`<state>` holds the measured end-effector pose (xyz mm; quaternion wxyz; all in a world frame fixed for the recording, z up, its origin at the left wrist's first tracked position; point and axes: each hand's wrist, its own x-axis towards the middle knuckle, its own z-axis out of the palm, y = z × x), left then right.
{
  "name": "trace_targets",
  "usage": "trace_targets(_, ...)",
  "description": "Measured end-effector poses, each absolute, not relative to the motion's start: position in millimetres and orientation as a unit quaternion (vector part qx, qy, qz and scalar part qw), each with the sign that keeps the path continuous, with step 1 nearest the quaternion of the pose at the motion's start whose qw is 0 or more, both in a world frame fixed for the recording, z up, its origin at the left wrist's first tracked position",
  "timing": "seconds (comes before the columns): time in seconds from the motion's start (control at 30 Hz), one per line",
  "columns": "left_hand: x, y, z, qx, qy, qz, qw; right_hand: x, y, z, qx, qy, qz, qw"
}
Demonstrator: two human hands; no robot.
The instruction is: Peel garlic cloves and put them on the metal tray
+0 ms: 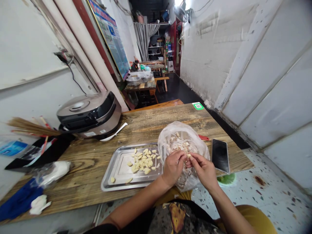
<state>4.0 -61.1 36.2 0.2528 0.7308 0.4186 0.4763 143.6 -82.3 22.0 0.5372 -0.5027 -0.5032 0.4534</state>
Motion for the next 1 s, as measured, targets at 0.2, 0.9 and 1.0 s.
trace_targets(0.2,1.1,-59.0,35.6,0.690,0.482,0.472,0.261,145.2,-79.3,28.1,-0.460,-0.397,0.547,0.576)
trace_targets(0.9,6.2,-58.9,31.8,0.767,0.378,0.487,0.179,150.4,-74.5,29.4,-0.478,-0.436,0.532,0.546)
trace_targets(1.0,7.0,-60.3,34.5,0.772,0.382,0.482,0.161,149.3,-76.4,32.3,-0.489,-0.463,0.502,0.542)
